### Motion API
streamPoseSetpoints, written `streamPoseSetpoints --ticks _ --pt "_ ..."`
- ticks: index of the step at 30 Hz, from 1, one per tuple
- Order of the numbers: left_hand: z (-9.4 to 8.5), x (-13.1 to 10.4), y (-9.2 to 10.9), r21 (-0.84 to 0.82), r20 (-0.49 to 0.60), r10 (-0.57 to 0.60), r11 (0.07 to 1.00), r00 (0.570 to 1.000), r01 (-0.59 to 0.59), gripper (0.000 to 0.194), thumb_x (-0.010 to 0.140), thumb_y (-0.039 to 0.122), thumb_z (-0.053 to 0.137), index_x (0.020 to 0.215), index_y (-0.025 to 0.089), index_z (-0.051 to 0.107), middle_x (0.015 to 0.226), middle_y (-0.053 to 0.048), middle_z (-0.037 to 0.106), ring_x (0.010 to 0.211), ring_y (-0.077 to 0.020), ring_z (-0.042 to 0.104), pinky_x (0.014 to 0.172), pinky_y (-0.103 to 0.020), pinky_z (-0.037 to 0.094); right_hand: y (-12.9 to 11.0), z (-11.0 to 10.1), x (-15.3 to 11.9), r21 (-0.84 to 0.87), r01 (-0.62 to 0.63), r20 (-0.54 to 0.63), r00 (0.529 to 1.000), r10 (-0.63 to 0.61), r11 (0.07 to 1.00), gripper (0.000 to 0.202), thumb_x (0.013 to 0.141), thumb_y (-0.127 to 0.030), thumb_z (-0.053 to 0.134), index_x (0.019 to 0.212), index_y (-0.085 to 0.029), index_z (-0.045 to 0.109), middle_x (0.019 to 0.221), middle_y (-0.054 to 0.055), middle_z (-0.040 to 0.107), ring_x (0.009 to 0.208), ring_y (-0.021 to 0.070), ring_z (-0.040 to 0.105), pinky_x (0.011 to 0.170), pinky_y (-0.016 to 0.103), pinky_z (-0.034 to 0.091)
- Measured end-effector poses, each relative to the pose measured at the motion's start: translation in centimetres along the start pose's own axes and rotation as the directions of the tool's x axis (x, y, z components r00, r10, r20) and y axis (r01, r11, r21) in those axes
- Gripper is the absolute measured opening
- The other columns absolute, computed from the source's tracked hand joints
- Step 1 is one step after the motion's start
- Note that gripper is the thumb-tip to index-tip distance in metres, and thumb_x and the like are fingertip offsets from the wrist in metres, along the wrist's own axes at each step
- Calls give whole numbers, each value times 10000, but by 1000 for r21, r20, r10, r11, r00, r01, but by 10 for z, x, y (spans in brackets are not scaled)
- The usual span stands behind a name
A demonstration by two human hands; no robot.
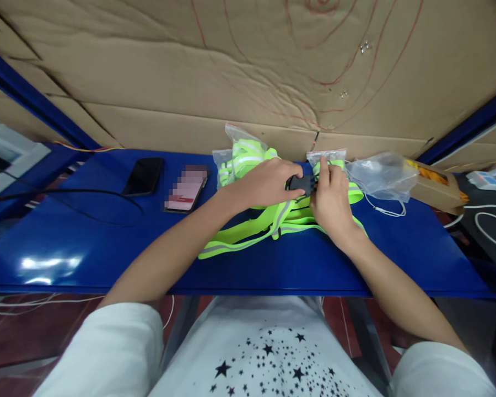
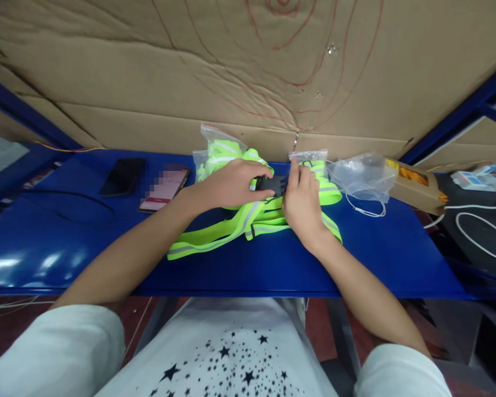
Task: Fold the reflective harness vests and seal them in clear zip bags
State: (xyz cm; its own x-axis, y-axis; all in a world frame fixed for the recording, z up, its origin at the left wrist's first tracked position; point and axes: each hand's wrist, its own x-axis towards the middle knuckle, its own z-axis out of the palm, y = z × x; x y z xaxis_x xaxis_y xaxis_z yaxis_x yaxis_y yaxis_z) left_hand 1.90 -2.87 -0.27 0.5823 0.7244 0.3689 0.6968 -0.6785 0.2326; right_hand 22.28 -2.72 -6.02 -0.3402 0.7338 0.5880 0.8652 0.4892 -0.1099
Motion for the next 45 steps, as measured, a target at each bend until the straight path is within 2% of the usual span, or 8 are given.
streamPoseSetpoints --ticks 6,13,20,26,30,34,37,45 --pt "6 0 -4 10 40 -2 1000 999 2 295 954 327 682 1166 123 703 1103 -135 738 1027 -278 699 905 -373 500 -8 6 -8 226 58 90 993 -81 972 936 869 -144 455 1697 -112 20 1564 274 319 1489 426 341 1201 675 353" --pt "-1 4 -10 -290 -12 -51 956 999 46 208 912 293 714 1041 146 783 970 -62 788 828 -184 689 765 -285 455 -10 -4 -7 436 155 101 970 -219 887 961 963 -273 540 1710 -256 -64 1769 129 -103 1666 364 -18 1295 616 280" --pt "-17 3 -22 -720 99 -82 682 992 128 453 802 431 838 1153 151 785 1023 -68 792 903 -181 706 782 -259 491 3 -28 9 598 43 125 982 -145 801 1046 810 -535 838 1649 -229 292 1586 174 510 1507 375 454 1278 611 295" --pt "-16 1 -8 -874 89 -230 449 969 187 702 795 452 874 1401 219 609 828 9 711 783 -131 688 728 -226 464 9 -41 13 829 -272 378 917 -130 490 699 716 -476 928 1321 -244 665 1300 51 736 1215 290 696 1111 461 537" --pt "-12 2 1 -854 8 -248 503 969 136 672 873 526 783 1429 221 560 1076 -63 737 1048 -210 716 871 -288 517 6 -48 18 868 -438 444 896 27 234 592 646 -406 973 1164 -250 733 1145 20 789 1055 258 757 1049 456 585" --pt "-12 4 6 -767 -95 -164 640 982 33 877 817 525 844 1542 256 430 1584 -107 516 1486 -305 479 1180 -390 425 6 -65 37 890 -453 440 883 162 56 555 619 -358 983 1105 -265 732 1034 5 798 916 235 775 911 411 650" --pt "-11 4 9 -795 -120 -180 607 976 14 916 756 496 902 1522 260 459 1553 -104 556 1456 -329 512 1179 -441 440 9 -78 56 886 -459 452 886 101 67 527 591 -315 989 1057 -282 746 1004 0 799 889 252 774 863 415 669" --pt "-15 8 -1 -903 -230 -287 418 930 -94 475 754 524 894 1007 175 695 972 -43 751 957 -229 719 933 -402 565 -9 -82 93 856 -467 506 844 -176 221 547 623 -393 984 1102 -250 763 1016 5 793 1012 243 746 1026 411 606"
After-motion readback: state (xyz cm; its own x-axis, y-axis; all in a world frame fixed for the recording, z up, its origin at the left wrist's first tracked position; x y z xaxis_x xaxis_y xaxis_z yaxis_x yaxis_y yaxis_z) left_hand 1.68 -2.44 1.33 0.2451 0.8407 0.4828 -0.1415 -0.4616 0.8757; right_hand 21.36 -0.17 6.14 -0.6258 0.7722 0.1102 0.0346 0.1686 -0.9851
